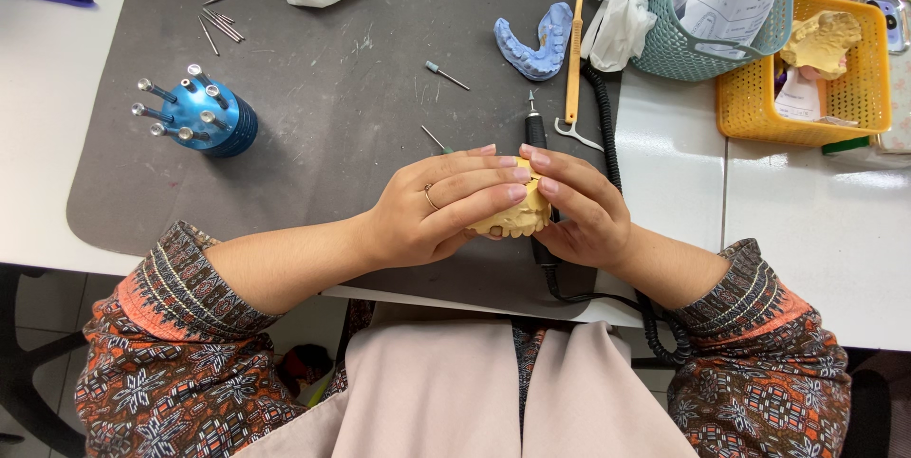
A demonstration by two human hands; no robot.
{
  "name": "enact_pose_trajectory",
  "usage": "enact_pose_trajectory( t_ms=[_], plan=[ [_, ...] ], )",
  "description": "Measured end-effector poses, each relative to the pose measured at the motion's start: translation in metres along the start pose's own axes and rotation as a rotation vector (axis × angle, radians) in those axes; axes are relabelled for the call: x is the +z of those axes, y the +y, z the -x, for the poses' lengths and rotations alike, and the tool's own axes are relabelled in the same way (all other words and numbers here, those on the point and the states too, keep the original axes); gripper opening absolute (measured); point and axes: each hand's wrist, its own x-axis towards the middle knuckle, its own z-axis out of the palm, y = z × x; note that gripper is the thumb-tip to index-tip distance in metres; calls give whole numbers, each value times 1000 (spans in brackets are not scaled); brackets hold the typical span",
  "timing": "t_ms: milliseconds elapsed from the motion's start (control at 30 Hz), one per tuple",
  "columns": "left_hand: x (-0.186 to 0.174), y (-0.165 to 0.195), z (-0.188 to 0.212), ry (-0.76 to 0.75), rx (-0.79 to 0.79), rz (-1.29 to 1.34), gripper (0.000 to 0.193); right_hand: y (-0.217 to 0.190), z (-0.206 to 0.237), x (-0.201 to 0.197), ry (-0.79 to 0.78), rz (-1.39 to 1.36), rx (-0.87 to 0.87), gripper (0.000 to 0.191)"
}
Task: The person adjusts a yellow dental prosthesis on a workbench, using a blue sanding strip to smooth its surface and a rotary tool to refine specific areas. The person handles the prosthesis with both hands, repositioning it frequently to access different sections.
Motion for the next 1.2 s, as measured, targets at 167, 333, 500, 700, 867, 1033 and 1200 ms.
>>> enact_pose_trajectory(
  t_ms=[167,333,500,700,867,1033,1200],
  plan=[
    [-1,1,-3,-19,-28,-88,47,1,3,2,-18,7,163,69],
    [-12,14,-25,-24,-11,-78,43,-8,-3,-12,3,60,148,75],
    [-41,53,-59,8,106,43,41,-49,-12,-51,-44,54,57,72],
    [-48,74,-71,47,150,50,35,-74,-24,-71,-130,40,-43,77],
    [-51,79,-72,60,160,47,33,-79,-33,-73,-162,0,-73,83],
    [-52,79,-70,41,186,37,33,-82,-32,-74,-176,-12,-46,86],
    [-54,82,-70,56,200,2,32,-84,-33,-72,-168,-25,-55,83]
  ],
)
